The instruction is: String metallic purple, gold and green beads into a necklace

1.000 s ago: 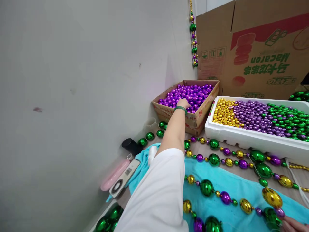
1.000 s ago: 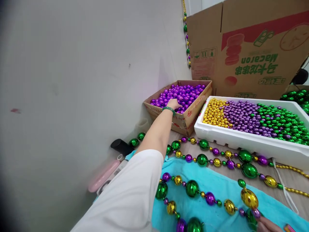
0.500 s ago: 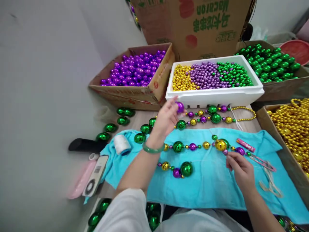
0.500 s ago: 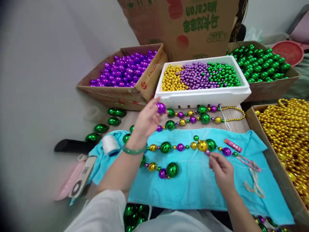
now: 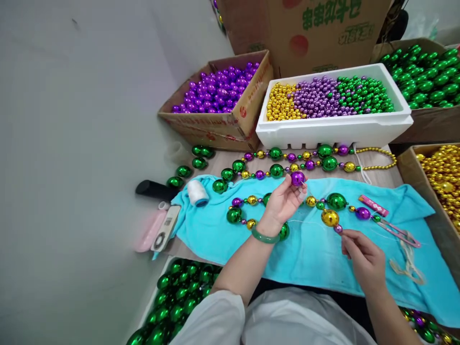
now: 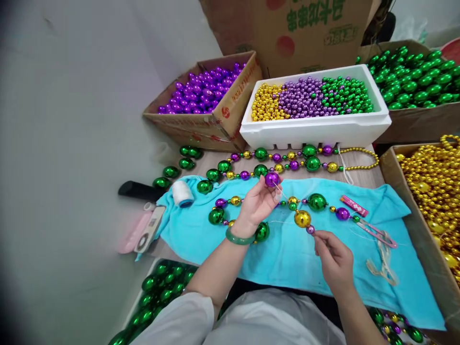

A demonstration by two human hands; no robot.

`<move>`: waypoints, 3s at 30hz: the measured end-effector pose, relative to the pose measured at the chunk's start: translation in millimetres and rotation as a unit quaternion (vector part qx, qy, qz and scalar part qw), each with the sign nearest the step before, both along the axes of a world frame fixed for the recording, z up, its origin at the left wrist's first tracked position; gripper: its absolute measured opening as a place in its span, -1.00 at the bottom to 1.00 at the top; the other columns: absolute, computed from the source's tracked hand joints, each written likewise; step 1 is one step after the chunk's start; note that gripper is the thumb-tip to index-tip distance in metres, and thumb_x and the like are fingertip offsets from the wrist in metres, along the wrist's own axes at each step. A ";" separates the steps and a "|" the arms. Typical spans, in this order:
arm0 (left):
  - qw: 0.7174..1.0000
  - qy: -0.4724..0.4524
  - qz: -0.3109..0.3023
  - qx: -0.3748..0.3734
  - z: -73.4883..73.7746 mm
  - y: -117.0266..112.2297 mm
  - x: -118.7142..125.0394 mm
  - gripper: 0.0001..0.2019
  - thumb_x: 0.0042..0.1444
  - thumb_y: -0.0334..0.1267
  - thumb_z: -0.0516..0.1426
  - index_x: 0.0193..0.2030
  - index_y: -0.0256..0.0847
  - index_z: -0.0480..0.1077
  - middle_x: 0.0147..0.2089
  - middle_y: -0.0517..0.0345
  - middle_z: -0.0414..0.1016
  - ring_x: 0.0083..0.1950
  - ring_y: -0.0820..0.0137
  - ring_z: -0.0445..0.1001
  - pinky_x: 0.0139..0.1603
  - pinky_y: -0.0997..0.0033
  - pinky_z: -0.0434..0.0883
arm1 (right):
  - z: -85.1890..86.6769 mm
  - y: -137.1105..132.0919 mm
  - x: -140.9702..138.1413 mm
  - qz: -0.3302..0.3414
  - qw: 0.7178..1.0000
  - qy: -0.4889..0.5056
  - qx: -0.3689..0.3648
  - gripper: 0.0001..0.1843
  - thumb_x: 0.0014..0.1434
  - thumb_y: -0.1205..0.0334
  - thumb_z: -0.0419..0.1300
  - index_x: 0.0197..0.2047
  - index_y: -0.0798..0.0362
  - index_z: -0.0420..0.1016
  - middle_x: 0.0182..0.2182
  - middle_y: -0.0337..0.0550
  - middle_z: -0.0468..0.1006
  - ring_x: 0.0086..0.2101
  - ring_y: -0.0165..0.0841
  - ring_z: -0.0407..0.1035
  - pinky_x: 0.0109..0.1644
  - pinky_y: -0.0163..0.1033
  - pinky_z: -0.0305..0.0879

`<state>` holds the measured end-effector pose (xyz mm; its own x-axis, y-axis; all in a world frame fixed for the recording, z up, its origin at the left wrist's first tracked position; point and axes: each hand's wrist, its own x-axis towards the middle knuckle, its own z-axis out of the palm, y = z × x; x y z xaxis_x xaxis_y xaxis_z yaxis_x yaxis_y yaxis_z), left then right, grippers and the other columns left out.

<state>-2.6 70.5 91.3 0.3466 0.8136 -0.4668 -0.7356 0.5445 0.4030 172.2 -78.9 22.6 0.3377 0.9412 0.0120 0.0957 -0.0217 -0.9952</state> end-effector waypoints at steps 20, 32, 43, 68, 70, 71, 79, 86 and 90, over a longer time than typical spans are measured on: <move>0.994 0.072 0.017 0.079 -5.4 -9.7 0.4 -0.85 0.10 -0.27 0.24 -0.18 -0.23 0.48 -0.17 0.11 0.55 -0.24 0.50 0.52 -0.14 0.49 0.46 | -4.5 -6.1 10.9 0.017 0.998 -0.059 -0.014 -0.83 0.19 0.15 0.23 -0.25 0.06 0.57 -0.59 -0.28 0.37 -0.56 -0.46 0.25 -0.49 -0.34 0.21; 0.946 0.214 0.038 0.240 -7.0 -25.4 9.9 -0.62 -0.16 -0.38 0.37 -0.13 -0.12 0.51 -0.14 0.18 0.51 -0.17 0.48 0.45 -0.11 0.47 0.41 | -9.5 4.1 9.4 0.017 0.999 -0.029 -0.031 -0.80 0.18 0.11 0.22 -0.28 0.07 0.56 -0.60 -0.27 0.38 -0.57 -0.45 0.27 -0.52 -0.35 0.24; 0.960 0.180 0.035 0.212 -5.5 -24.8 13.3 -0.61 -0.17 -0.32 0.38 -0.13 -0.10 0.50 -0.17 0.20 0.48 -0.21 0.49 0.45 -0.14 0.43 0.45 | -13.8 5.5 11.3 0.018 0.999 -0.016 -0.037 -0.80 0.17 0.11 0.23 -0.28 0.07 0.56 -0.59 -0.26 0.38 -0.57 -0.45 0.27 -0.51 -0.33 0.24; 0.819 0.396 -0.101 0.404 5.5 -34.5 33.4 -0.90 0.09 -0.24 0.23 -0.33 -0.09 0.62 -0.33 0.08 0.53 -0.29 0.40 0.46 -0.24 0.38 0.42 | 11.6 23.6 42.8 0.037 0.992 -0.117 -0.025 -0.64 0.13 0.08 0.28 -0.01 0.00 0.54 0.00 0.00 0.55 -0.18 -0.25 0.46 -0.28 -0.23 0.40; 0.830 0.365 -0.118 0.404 14.7 -37.1 40.8 -0.88 0.11 -0.22 0.22 -0.31 -0.14 0.61 -0.34 0.08 0.52 -0.36 0.44 0.46 -0.32 0.41 0.43 | 21.3 28.1 38.0 0.059 0.997 -0.048 0.017 -0.64 0.14 0.10 0.28 0.00 0.00 0.53 0.05 0.01 0.52 -0.04 -0.18 0.43 -0.20 -0.20 0.43; 0.838 0.347 -0.122 0.403 20.8 -36.6 43.4 -0.87 0.11 -0.21 0.22 -0.31 -0.16 0.61 -0.34 0.08 0.52 -0.39 0.45 0.47 -0.35 0.42 0.44 | 24.3 30.8 35.1 0.075 0.997 -0.023 0.019 -0.67 0.15 0.11 0.28 -0.02 0.01 0.55 0.01 0.00 0.55 -0.06 -0.19 0.45 -0.19 -0.20 0.44; 0.855 0.300 -0.094 0.413 63.4 -6.6 39.9 -0.80 0.10 -0.16 0.24 -0.29 -0.27 0.53 -0.49 0.20 0.47 -0.50 0.54 0.46 -0.45 0.54 0.46 | 29.6 53.1 31.7 0.100 0.994 -0.032 0.018 -0.84 0.12 0.12 0.29 -0.29 0.01 0.63 -0.33 -0.10 0.62 -0.29 -0.28 0.47 -0.22 -0.20 0.41; 0.872 0.287 -0.111 0.381 53.9 16.3 36.8 -0.83 0.07 -0.18 0.25 -0.34 -0.27 0.49 -0.46 0.20 0.47 -0.47 0.55 0.48 -0.46 0.57 0.46 | 23.5 65.3 26.0 0.161 0.971 0.148 -0.101 -0.77 0.03 0.07 0.35 -0.32 0.05 0.58 -0.47 -0.12 0.59 -0.56 -0.41 0.37 -0.58 -0.35 0.24; 0.884 0.286 -0.117 0.352 44.4 22.0 33.3 -0.75 0.04 -0.10 0.26 -0.35 -0.29 0.46 -0.41 0.18 0.47 -0.46 0.54 0.49 -0.44 0.56 0.47 | 5.6 65.2 26.7 0.109 0.956 0.247 -0.118 -0.70 0.00 0.03 0.39 -0.31 0.08 0.54 -0.56 -0.17 0.51 -0.59 -0.42 0.34 -0.63 -0.38 0.18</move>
<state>30.7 92.4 135.7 0.4152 0.9093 -0.0268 -0.2032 0.1214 0.9716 199.0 -13.7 28.2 0.0430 0.9468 -0.3190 -0.3571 -0.2836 -0.8900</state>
